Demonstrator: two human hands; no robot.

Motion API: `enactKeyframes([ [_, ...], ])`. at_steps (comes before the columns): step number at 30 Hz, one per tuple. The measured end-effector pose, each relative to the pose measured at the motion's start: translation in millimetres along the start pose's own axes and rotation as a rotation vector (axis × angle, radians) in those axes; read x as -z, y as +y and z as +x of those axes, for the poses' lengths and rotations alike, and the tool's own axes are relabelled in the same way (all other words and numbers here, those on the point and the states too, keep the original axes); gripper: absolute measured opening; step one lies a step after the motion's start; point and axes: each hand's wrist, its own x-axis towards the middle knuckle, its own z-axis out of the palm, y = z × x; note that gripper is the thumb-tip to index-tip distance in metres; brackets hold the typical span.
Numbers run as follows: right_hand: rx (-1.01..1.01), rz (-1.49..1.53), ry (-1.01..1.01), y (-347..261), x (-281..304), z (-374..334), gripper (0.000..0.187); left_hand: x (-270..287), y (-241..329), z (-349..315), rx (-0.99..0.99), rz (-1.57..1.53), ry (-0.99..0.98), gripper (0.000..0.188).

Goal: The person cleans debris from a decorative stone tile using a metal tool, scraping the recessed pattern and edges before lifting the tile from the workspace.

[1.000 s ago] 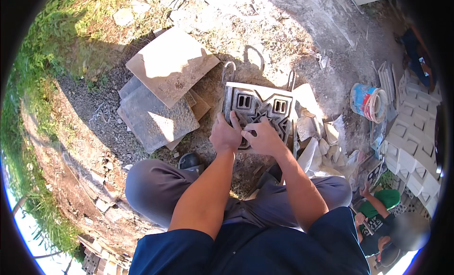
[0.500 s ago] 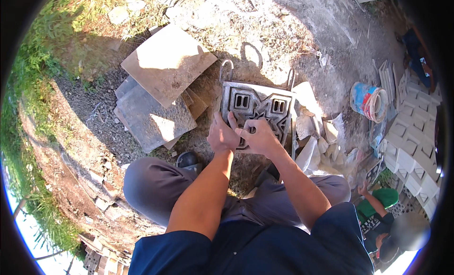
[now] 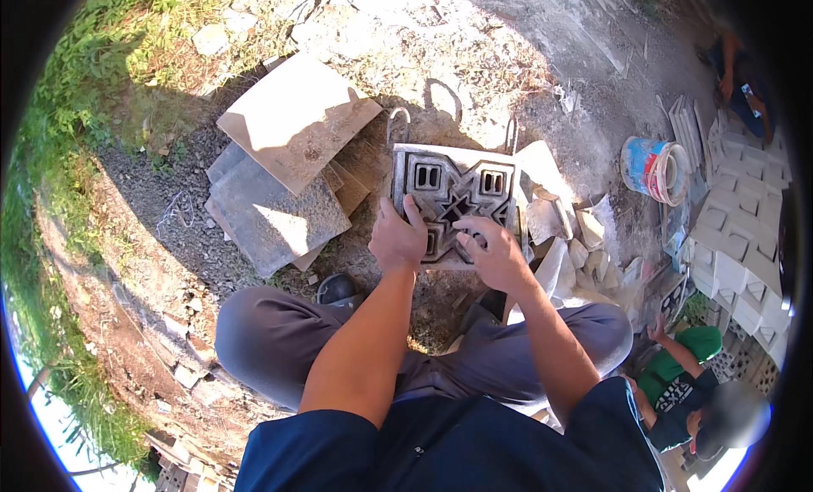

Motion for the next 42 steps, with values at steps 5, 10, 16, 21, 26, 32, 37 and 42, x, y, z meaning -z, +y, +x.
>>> enactKeyframes([
  [5, -0.048, -0.048, 0.192, 24, 23, -19, 0.027, -2, -1, -1, -0.01, 0.005, -0.001, 0.053],
  [10, -0.035, -0.199, 0.262, 45, 1, -35, 0.025, -3, 0, -2, -0.001, 0.033, 0.005, 0.056],
  [16, -0.049, -0.174, 0.345, 55, -24, -43, 0.029, -9, -6, -1, 0.013, 0.069, 0.066, 0.058],
  [21, 0.061, -0.245, 0.505, 65, -36, -40, 0.03, -13, -2, -2, 0.021, 0.079, 0.082, 0.059],
  [26, -0.449, 0.383, 0.268, 34, -33, -36, 0.039, -7, 2, -5, 0.046, 0.098, 0.055, 0.057],
  [32, -0.397, 0.501, 0.055, 26, -34, -32, 0.044, -7, 3, -6, 0.024, 0.097, 0.085, 0.054],
  [37, -0.403, 0.606, 0.101, 29, -45, -21, 0.041, -6, 7, -8, 0.028, 0.091, 0.077, 0.054],
  [42, -0.474, 0.827, -0.036, 15, -33, -16, 0.036, -3, 6, -4, 0.054, 0.086, 0.037, 0.059],
])
